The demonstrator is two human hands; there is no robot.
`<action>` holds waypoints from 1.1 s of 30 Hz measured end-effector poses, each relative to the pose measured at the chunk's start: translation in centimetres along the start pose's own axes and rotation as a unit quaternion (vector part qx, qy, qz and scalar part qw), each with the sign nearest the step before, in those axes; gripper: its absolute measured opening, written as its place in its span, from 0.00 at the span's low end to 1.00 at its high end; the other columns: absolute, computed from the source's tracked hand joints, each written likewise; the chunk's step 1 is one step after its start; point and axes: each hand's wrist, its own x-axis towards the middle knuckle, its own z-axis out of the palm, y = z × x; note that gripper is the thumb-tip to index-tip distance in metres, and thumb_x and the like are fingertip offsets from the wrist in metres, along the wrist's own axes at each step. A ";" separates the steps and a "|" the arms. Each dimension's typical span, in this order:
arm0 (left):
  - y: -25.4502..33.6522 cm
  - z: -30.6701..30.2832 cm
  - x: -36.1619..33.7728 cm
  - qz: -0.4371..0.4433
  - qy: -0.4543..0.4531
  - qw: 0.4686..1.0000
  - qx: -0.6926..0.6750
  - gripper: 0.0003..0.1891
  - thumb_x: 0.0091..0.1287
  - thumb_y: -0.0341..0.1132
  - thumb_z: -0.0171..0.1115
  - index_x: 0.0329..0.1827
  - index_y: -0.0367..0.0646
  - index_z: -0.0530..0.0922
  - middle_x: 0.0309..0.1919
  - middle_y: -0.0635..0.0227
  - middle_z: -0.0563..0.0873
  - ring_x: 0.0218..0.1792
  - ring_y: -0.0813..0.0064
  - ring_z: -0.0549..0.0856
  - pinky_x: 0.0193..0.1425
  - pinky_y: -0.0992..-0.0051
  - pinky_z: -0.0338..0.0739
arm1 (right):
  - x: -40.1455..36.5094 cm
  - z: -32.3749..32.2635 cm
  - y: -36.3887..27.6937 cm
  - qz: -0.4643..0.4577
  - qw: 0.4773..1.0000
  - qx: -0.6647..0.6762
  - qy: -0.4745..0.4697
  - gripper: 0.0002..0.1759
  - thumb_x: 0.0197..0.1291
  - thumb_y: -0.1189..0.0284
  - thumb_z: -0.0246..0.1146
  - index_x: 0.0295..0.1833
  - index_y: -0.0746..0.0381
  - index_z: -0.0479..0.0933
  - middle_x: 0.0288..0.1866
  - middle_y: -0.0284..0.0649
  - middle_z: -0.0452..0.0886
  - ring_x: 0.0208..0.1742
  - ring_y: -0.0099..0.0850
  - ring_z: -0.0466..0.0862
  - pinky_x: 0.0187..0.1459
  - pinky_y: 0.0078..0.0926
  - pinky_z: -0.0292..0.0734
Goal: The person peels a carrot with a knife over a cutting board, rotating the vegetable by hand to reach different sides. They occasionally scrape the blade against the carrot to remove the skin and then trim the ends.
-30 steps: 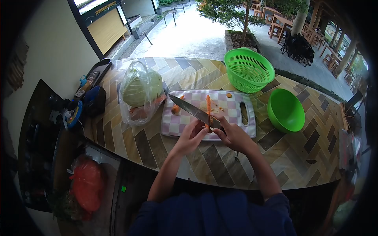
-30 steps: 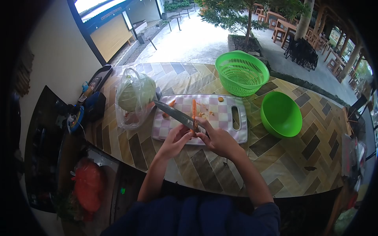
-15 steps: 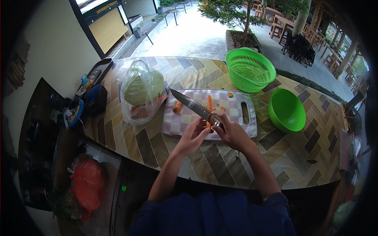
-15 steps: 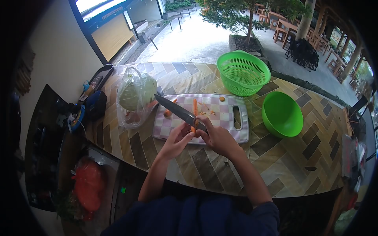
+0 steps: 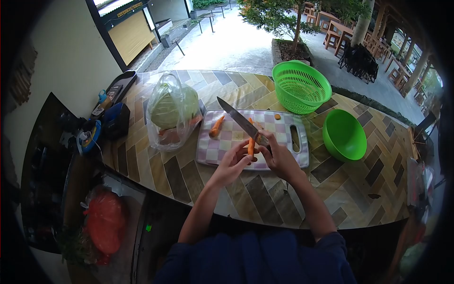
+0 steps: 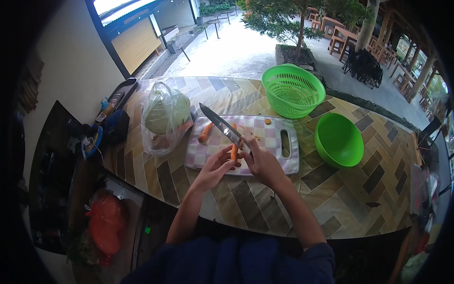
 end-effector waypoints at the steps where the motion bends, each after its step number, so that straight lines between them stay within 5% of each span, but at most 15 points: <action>1: 0.1 -0.3 0.2 -0.018 0.008 1.000 -0.008 0.23 0.68 0.28 0.49 0.65 0.35 0.57 0.51 0.62 0.76 0.47 0.77 0.78 0.53 0.77 0.72 | 0.1 -0.2 -0.2 0.019 1.000 0.012 0.003 0.22 0.64 0.68 0.50 0.61 0.55 0.54 0.22 0.51 0.75 0.26 0.52 0.77 0.27 0.43 0.67; 8: -0.2 -1.3 0.5 -0.051 0.038 0.990 -0.125 0.23 0.68 0.31 0.48 0.65 0.38 0.57 0.55 0.59 0.74 0.49 0.72 0.78 0.55 0.73 0.74 | 0.4 -0.2 -0.2 0.015 0.999 0.035 -0.020 0.18 0.65 0.68 0.48 0.58 0.60 0.55 0.27 0.53 0.74 0.29 0.53 0.76 0.32 0.39 0.67; 14: 0.1 -1.4 0.5 -0.043 0.011 0.980 -0.194 0.22 0.69 0.30 0.46 0.65 0.38 0.57 0.57 0.58 0.71 0.52 0.69 0.77 0.57 0.71 0.73 | 0.4 0.3 0.5 0.072 0.996 0.052 -0.002 0.24 0.65 0.70 0.49 0.65 0.57 0.53 0.37 0.60 0.76 0.38 0.54 0.78 0.39 0.37 0.70; 20: 0.5 -1.5 0.4 -0.049 0.015 0.975 -0.218 0.21 0.68 0.29 0.45 0.64 0.36 0.59 0.59 0.57 0.69 0.54 0.68 0.76 0.59 0.71 0.71 | 0.5 -0.3 0.1 -0.029 0.996 0.080 -0.030 0.26 0.65 0.68 0.49 0.67 0.61 0.52 0.48 0.62 0.74 0.46 0.53 0.77 0.47 0.32 0.69; 23: 0.9 -1.5 0.3 -0.047 0.002 0.970 -0.238 0.21 0.68 0.29 0.44 0.64 0.36 0.58 0.60 0.57 0.69 0.55 0.69 0.75 0.60 0.71 0.71 | 0.6 -0.3 0.4 0.051 0.997 0.054 -0.032 0.27 0.65 0.67 0.48 0.67 0.63 0.53 0.48 0.60 0.75 0.45 0.49 0.78 0.48 0.31 0.69; 29: 1.7 -1.3 0.0 -0.046 -0.003 0.965 -0.259 0.21 0.68 0.29 0.43 0.64 0.36 0.58 0.60 0.58 0.69 0.55 0.70 0.75 0.60 0.70 0.71 | 0.5 -0.5 -0.3 0.057 0.982 0.178 0.000 0.30 0.66 0.63 0.49 0.69 0.60 0.48 0.34 0.45 0.77 0.27 0.25 0.70 0.35 0.22 0.68; 32: 1.7 -1.3 0.0 -0.037 -0.012 0.966 -0.255 0.21 0.68 0.29 0.43 0.65 0.37 0.58 0.60 0.58 0.68 0.55 0.70 0.75 0.60 0.69 0.70 | 0.2 -1.5 -1.0 0.054 0.977 0.185 -0.087 0.31 0.66 0.62 0.49 0.70 0.57 0.47 0.28 0.38 0.75 0.24 0.21 0.64 0.31 0.19 0.64; 33: 1.6 -1.3 0.0 -0.040 -0.008 0.968 -0.247 0.21 0.68 0.29 0.44 0.65 0.38 0.58 0.60 0.60 0.69 0.55 0.70 0.75 0.60 0.69 0.71 | 0.1 -2.0 -1.9 0.063 0.975 0.174 -0.125 0.31 0.66 0.62 0.49 0.70 0.56 0.48 0.33 0.44 0.76 0.30 0.29 0.69 0.37 0.24 0.65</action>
